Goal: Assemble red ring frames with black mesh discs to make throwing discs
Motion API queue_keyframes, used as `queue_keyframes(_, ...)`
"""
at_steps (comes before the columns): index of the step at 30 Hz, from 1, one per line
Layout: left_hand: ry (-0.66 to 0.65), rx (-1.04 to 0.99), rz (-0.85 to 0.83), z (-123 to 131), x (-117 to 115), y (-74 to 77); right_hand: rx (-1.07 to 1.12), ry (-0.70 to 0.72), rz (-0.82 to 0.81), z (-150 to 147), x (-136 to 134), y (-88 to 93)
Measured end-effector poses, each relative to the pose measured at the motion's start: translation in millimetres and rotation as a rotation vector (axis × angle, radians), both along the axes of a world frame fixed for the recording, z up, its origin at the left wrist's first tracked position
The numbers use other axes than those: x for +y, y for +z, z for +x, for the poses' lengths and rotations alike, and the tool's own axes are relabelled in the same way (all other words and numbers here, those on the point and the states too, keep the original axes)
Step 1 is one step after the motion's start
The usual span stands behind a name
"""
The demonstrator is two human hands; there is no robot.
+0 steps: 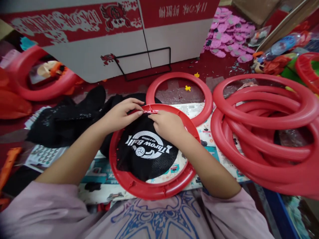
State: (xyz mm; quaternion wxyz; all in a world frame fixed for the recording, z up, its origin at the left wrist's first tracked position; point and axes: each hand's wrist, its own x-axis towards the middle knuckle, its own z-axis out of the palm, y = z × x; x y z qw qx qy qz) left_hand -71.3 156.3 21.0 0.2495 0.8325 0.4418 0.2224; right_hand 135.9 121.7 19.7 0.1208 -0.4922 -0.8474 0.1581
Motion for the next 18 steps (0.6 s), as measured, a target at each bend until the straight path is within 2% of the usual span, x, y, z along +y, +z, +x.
queue_keyframes(5, 0.123, -0.132, -0.131, 7, 15, -8.0, -0.062, -0.071, 0.107, -3, 0, -8.5)
queue_keyframes(10, 0.085, -0.188, -0.180, 4, 14, -11.4, -0.053, -0.084, 0.187, -3, -2, -13.2)
queue_keyframes(18, 0.126, -0.250, -0.178, 5, 15, -22.7, -0.142, -0.085, 0.176, -4, -3, -13.5)
